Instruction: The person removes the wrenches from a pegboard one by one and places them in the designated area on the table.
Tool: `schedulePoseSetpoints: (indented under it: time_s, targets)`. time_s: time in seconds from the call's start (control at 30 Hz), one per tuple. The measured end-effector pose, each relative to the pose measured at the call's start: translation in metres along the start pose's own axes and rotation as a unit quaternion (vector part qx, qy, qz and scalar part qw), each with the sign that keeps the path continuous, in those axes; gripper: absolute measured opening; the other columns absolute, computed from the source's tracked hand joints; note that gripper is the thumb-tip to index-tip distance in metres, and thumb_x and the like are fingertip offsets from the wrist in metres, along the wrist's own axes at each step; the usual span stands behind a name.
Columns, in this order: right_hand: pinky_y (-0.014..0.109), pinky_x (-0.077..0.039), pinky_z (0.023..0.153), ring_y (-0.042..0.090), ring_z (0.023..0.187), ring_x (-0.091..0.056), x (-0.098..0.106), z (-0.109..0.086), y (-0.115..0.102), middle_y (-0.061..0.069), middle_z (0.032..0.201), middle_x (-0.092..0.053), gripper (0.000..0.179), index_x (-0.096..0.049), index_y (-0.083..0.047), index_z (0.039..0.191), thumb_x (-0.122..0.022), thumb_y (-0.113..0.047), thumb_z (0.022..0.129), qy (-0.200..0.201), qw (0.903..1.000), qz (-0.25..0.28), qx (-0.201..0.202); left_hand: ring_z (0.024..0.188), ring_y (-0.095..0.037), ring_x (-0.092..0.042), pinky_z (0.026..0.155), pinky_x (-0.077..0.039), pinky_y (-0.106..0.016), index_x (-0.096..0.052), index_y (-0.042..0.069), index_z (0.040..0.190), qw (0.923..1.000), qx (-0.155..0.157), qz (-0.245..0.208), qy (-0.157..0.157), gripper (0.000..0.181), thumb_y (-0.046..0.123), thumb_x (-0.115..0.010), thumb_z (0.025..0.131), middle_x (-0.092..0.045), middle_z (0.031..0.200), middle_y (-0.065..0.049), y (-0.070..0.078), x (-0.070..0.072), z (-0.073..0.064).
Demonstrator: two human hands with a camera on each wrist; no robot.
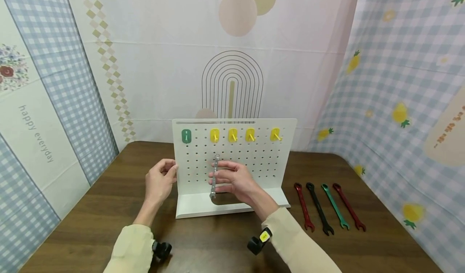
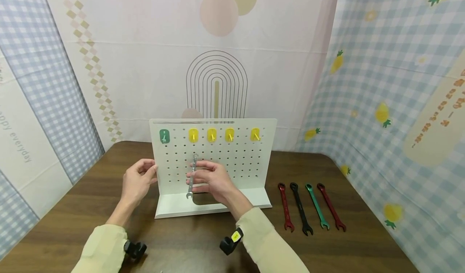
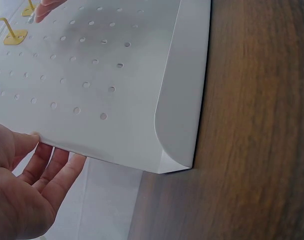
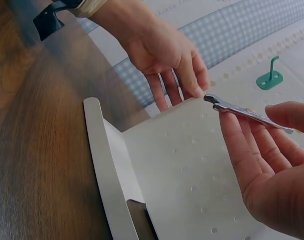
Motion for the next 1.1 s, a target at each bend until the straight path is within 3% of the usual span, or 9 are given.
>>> schedulePoseSetpoints:
  time_s: [0.17,0.43,0.83,1.1]
  targets:
    - [0.033,-0.067,0.072,0.018,0.088,-0.078,0.006,-0.004,0.0,0.008,0.107,-0.08,0.044,-0.056,0.007,0.144,-0.064,-0.003,0.102,0.008,1.0,-0.001,0.0,0.098,-0.028,-0.071,0.078,-0.065,-0.025,-0.071,0.003,0.12,1.0,-0.007,-0.002,0.0,0.019,0.014,-0.063,0.107,-0.071,0.111,-0.02,0.001,0.001,-0.001]
    - [0.034,-0.067,0.073,0.023,0.095,-0.079,0.019,-0.007,0.001,0.02,0.12,-0.077,0.043,-0.056,0.008,0.142,-0.064,-0.009,0.103,0.026,0.9996,-0.002,-0.006,0.097,-0.026,-0.072,0.078,-0.066,-0.025,-0.071,0.003,0.119,0.9999,-0.007,-0.008,0.002,0.018,0.014,-0.064,0.106,-0.071,0.111,-0.02,0.002,0.001,-0.001]
    - [0.035,-0.067,0.075,0.021,0.093,-0.078,0.037,-0.015,0.001,0.017,0.116,-0.079,0.044,-0.054,0.009,0.143,-0.063,-0.011,0.105,0.03,0.9995,-0.001,-0.007,0.1,-0.031,-0.072,0.08,-0.066,-0.028,-0.071,0.002,0.12,0.9999,-0.011,-0.006,-0.001,0.02,0.014,-0.063,0.107,-0.071,0.111,-0.021,0.004,0.001,-0.001]
    - [0.033,-0.067,0.075,0.021,0.093,-0.078,0.05,-0.021,0.003,0.008,0.106,-0.08,0.046,-0.051,0.01,0.145,-0.06,-0.011,0.106,0.037,0.9993,-0.004,-0.009,0.101,-0.031,-0.071,0.081,-0.066,-0.027,-0.07,0.001,0.12,1.0,-0.008,-0.006,-0.001,0.02,0.014,-0.062,0.107,-0.07,0.113,-0.022,0.003,0.001,-0.001]
Point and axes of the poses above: each hand's wrist, its own z-axis towards the middle knuckle, its own x-axis out of the back of the hand, y = z × x, the point moved 4 cm from there along z, towards the middle knuckle
